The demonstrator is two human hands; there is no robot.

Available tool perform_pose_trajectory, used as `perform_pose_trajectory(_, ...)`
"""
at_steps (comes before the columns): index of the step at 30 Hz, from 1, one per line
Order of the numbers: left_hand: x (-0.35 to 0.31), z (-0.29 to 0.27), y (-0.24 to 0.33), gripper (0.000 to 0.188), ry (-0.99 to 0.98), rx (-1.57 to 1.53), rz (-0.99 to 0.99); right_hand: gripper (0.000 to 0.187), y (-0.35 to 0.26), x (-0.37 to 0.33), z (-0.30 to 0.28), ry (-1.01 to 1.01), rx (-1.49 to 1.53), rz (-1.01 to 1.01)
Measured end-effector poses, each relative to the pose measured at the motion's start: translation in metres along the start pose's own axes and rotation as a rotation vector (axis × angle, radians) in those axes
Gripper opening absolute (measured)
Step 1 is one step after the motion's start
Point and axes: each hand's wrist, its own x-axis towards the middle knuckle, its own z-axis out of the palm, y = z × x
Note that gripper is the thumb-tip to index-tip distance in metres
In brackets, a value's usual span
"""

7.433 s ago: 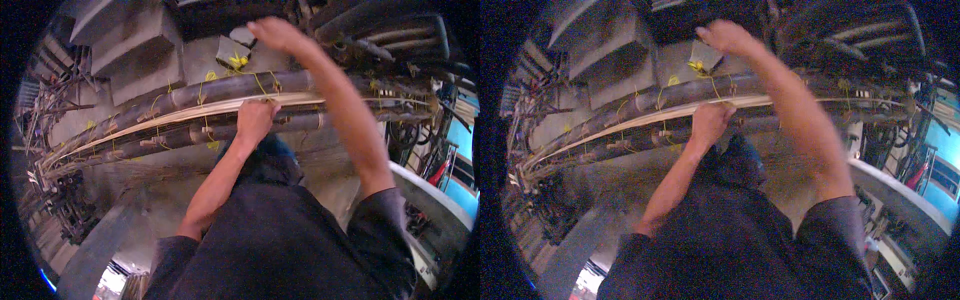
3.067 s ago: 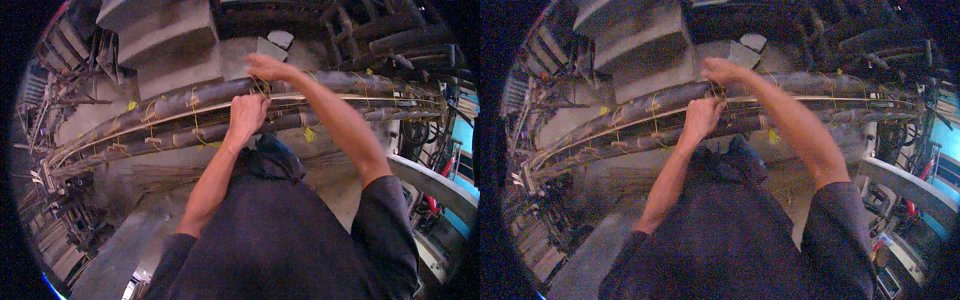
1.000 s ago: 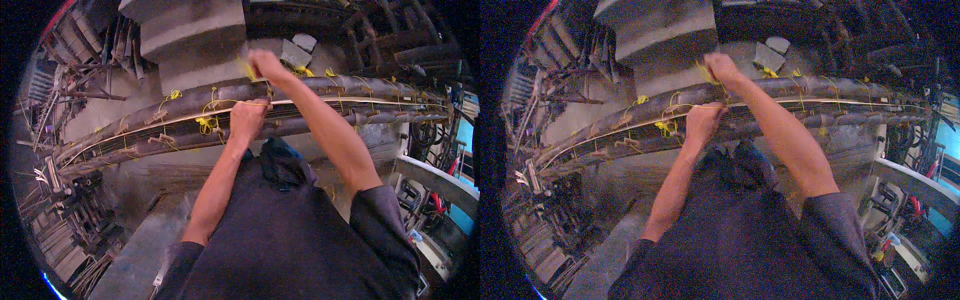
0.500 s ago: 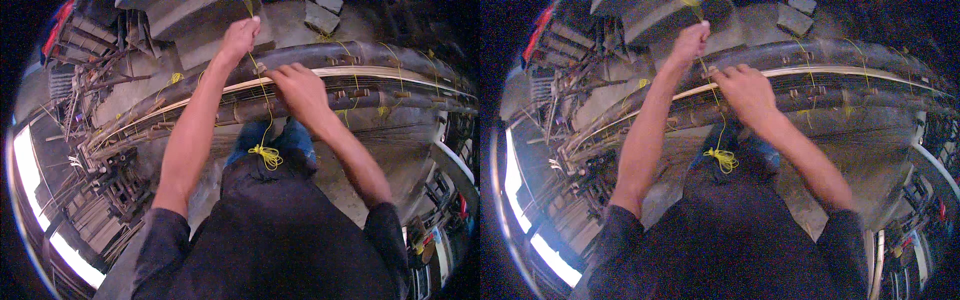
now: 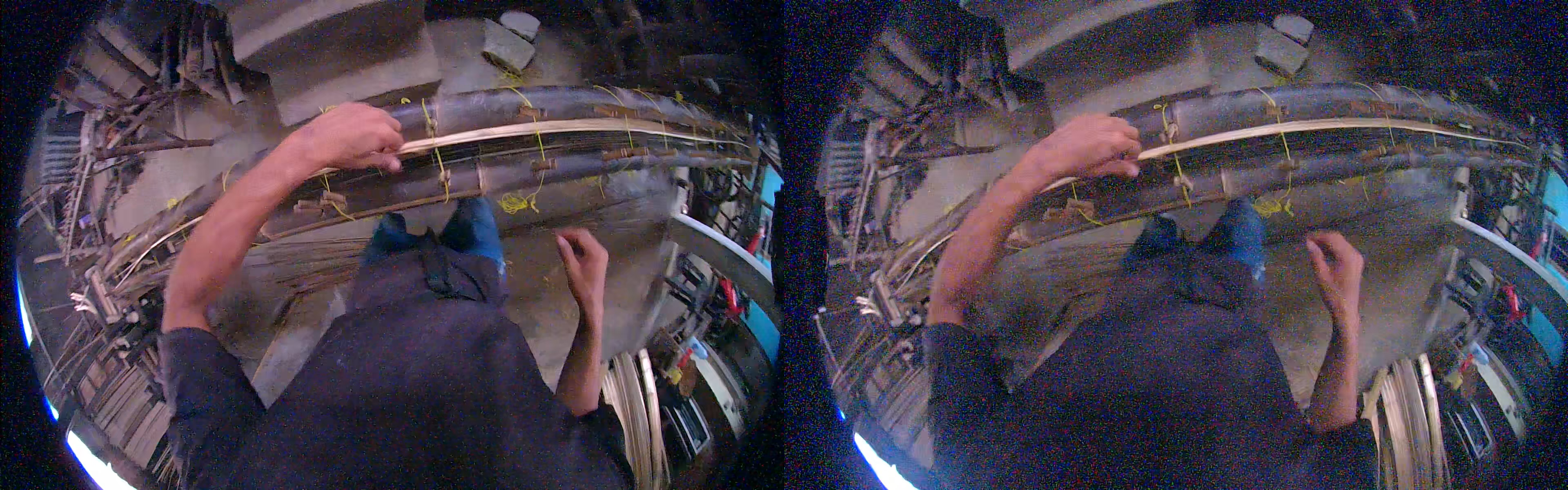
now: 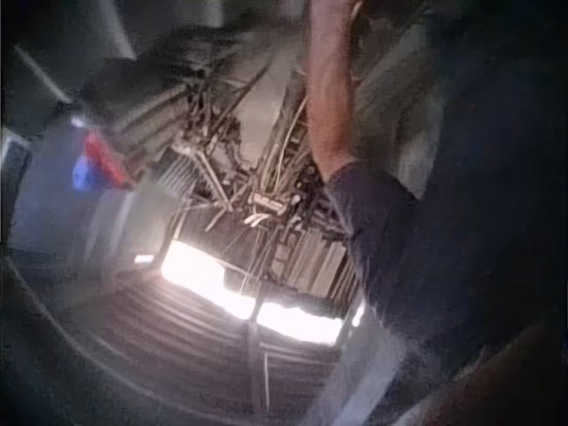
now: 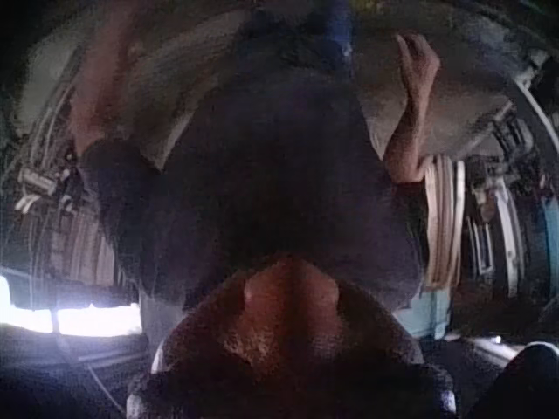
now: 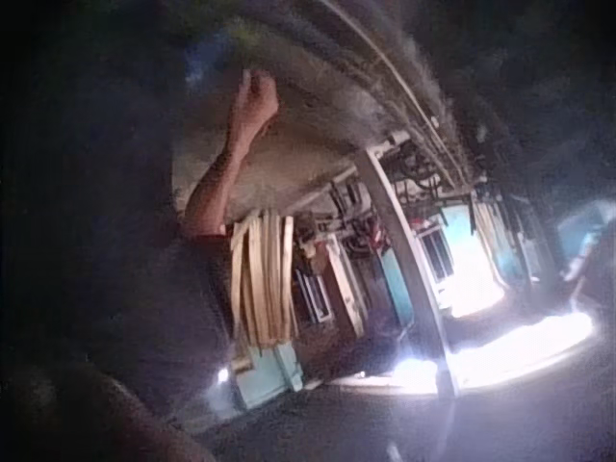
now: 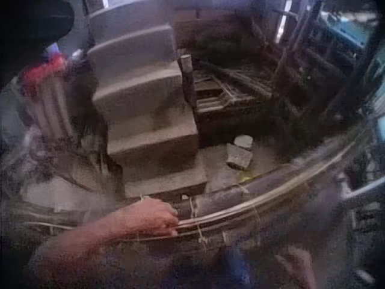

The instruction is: The person ties yellow rope around a bundle of bamboo poles secured on a wooden rack. They repeatedly wrap and knot the rope at multiple points along the length of the poles, moving along the rack to reach different sections.

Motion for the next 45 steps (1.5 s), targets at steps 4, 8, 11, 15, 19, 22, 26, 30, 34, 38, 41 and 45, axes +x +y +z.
perform_pose_trajectory(4,-0.002,-0.029,0.008,0.032,0.441,0.02,0.198,0.015,-0.087,0.084,0.001,0.236,-0.315,-0.515)
perform_pose_trajectory(8,-0.003,-0.075,0.009,0.028,0.908,-0.072,0.073,0.007,-0.091,0.17,0.01,0.068,-0.87,-0.797)
perform_pose_trajectory(11,-0.029,-0.06,0.013,0.03,1.016,-0.3,-0.009,0.005,-0.102,0.176,0.009,0.056,-0.918,-0.822)
perform_pose_trajectory(15,-0.081,-0.007,0.022,0.024,1.094,-0.476,-0.277,0.006,-0.131,0.075,-0.015,0.008,-0.636,-0.473)
perform_pose_trajectory(19,-0.069,0.019,0.017,0.021,1.012,-0.404,-0.343,0.013,-0.105,0.0,0.055,-0.513,0.115,-0.153)
perform_pose_trajectory(22,-0.033,0.031,0.009,0.021,0.724,-0.353,-0.328,0.017,-0.107,-0.009,0.104,-0.509,0.302,-0.018)
perform_pose_trajectory(26,-0.005,0.032,0.006,0.022,0.541,-0.406,-0.339,0.018,-0.098,-0.011,0.104,-0.48,0.272,-0.032)
perform_pose_trajectory(30,0.001,0.008,0.011,0.025,0.962,-0.694,-0.525,0.018,-0.072,-0.025,0.11,-0.455,0.593,0.133)
perform_pose_trajectory(34,-0.01,-0.01,0.009,0.027,1.137,-0.925,-0.555,0.014,-0.073,0.015,0.184,-0.43,1.042,0.6)
perform_pose_trajectory(38,-0.003,0.027,0.046,0.025,0.852,-0.347,-0.555,0.011,-0.117,0.046,0.089,-0.378,0.299,-0.276)
perform_pose_trajectory(41,0.015,0.069,0.074,0.024,0.835,-0.24,-0.453,0.012,-0.256,0.081,-0.032,-0.335,-0.486,-0.645)
perform_pose_trajectory(45,0.033,0.07,0.082,0.017,1.019,-0.183,-0.669,0.029,-0.294,0.166,0.064,-0.526,-0.149,-1.079)
